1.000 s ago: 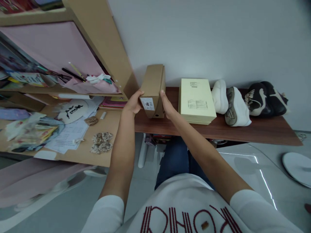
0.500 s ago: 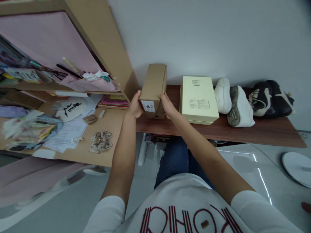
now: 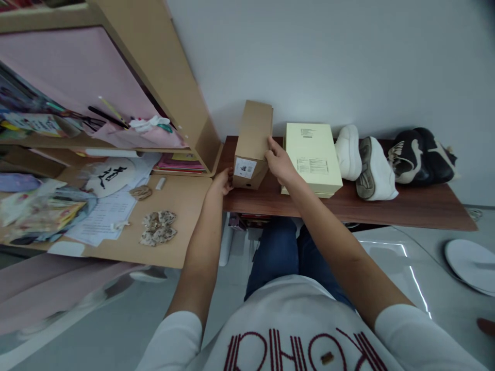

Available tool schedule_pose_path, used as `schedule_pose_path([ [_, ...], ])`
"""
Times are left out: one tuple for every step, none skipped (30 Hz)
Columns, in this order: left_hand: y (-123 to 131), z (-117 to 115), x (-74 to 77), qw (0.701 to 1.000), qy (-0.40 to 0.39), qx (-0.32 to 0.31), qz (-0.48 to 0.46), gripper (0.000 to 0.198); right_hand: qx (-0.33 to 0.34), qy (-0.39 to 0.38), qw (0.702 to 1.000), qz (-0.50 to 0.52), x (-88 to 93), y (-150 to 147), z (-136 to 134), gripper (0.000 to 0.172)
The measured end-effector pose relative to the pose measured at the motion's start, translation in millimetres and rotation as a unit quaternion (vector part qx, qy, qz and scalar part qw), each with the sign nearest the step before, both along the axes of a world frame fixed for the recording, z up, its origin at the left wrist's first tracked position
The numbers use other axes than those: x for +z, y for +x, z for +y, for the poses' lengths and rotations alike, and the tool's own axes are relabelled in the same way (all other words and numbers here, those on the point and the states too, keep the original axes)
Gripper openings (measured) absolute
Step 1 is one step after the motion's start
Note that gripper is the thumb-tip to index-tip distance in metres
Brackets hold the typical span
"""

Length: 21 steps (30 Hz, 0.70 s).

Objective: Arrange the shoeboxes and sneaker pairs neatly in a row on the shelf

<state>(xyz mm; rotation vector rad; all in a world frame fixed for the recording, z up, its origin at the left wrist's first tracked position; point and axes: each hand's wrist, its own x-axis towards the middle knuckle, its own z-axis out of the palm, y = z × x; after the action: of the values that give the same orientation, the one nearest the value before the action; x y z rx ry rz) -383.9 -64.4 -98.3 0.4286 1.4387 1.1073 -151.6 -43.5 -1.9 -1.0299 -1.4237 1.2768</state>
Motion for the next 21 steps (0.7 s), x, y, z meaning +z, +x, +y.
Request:
schedule_pose_path([
  [2.0, 0.3, -1.3, 1.000, -0.004, 0.017, 0.008, 0.022, 0.000, 0.003, 1.000, -0.003, 0.5, 2.9, 0.9, 0.073],
  [4.1, -0.1, -1.8, 0.999, -0.004, 0.032, 0.013, 0.021, -0.001, 0.005, 1.000, -0.006, 0.5, 5.1, 1.8, 0.073],
  [5.8, -1.0, -1.6, 0.999, -0.004, 0.044, 0.014, 0.022, -0.001, 0.007, 1.000, -0.008, 0.1, 6.6, 2.6, 0.073],
  [6.8, -2.5, -0.4, 0.999, -0.002, 0.054, 0.010, 0.025, -0.002, 0.007, 1.000, -0.009, -0.6, 7.5, 3.3, 0.073],
  [6.9, -4.4, 1.7, 0.998, 0.003, 0.060, 0.002, 0.028, -0.003, 0.006, 1.000, -0.008, -1.6, 8.0, 4.0, 0.073],
  [5.9, -6.7, 4.6, 0.998, 0.010, 0.063, -0.010, 0.031, -0.005, 0.004, 1.000, -0.007, -2.7, 8.1, 4.5, 0.073],
  [4.0, -9.0, 8.3, 0.997, 0.020, 0.066, -0.023, 0.036, -0.007, 0.003, 1.000, -0.006, -3.8, 7.9, 4.8, 0.073],
  [1.4, -11.3, 12.7, 0.997, 0.032, 0.068, -0.034, 0.041, -0.008, 0.001, 1.000, -0.007, -4.8, 7.5, 5.1, 0.073],
  [-1.7, -13.3, 17.4, 0.996, 0.045, 0.071, -0.043, 0.046, -0.008, 0.001, 1.000, -0.009, -5.4, 7.0, 5.1, 0.072],
  [-5.1, -15.0, 22.5, 0.994, 0.059, 0.075, -0.048, 0.051, -0.009, 0.000, 1.000, -0.013, -5.6, 6.3, 5.1, 0.071],
  [-8.6, -16.3, 27.6, 0.993, 0.074, 0.081, -0.047, 0.055, -0.009, -0.001, 1.000, -0.017, -5.2, 5.5, 4.9, 0.070],
  [-12.0, -17.1, 32.6, 0.991, 0.091, 0.088, -0.039, 0.058, -0.009, -0.003, 1.000, -0.021, -4.2, 4.7, 4.6, 0.067],
  [-15.2, -17.6, 37.3, 0.989, 0.109, 0.093, -0.024, 0.059, -0.009, -0.008, 1.000, -0.025, -2.7, 3.9, 4.3, 0.063],
  [-18.2, -17.7, 41.5, 0.987, 0.128, 0.096, -0.004, 0.059, -0.008, -0.015, 0.999, -0.030, -1.0, 3.0, 4.0, 0.058],
  [-21.0, -17.6, 45.1, 0.984, 0.145, 0.101, 0.019, 0.059, -0.007, -0.028, 0.999, -0.036, 0.8, 2.2, 3.7, 0.053],
  [-23.5, -17.4, 48.0, 0.980, 0.161, 0.107, 0.041, 0.058, -0.005, -0.044, 0.998, -0.044, 2.1, 1.3, 3.6, 0.050],
  [-25.8, -16.9, 50.3, 0.977, 0.172, 0.114, 0.059, 0.059, -0.002, -0.063, 0.997, -0.051, 2.6, 0.2, 3.7, 0.051],
  [-27.7, -16.4, 51.8, 0.974, 0.179, 0.123, 0.070, 0.060, 0.002, -0.080, 0.995, -0.057, 1.9, -1.1, 4.1, 0.057],
  [-29.4, -15.8, 52.6, 0.972, 0.182, 0.130, 0.075, 0.063, 0.007, -0.093, 0.994, -0.061, -0.4, -2.7, 4.8, 0.064],
  [-30.7, -15.1, 52.8, 0.971, 0.182, 0.135, 0.076, 0.066, 0.012, -0.094, 0.994, -0.061, -4.3, -4.6, 5.9, 0.072],
  [-31.7, -14.4, 52.4, 0.971, 0.181, 0.137, 0.076, 0.069, 0.017, -0.085, 0.994, -0.059, -9.9, -7.0, 7.4, 0.080],
])
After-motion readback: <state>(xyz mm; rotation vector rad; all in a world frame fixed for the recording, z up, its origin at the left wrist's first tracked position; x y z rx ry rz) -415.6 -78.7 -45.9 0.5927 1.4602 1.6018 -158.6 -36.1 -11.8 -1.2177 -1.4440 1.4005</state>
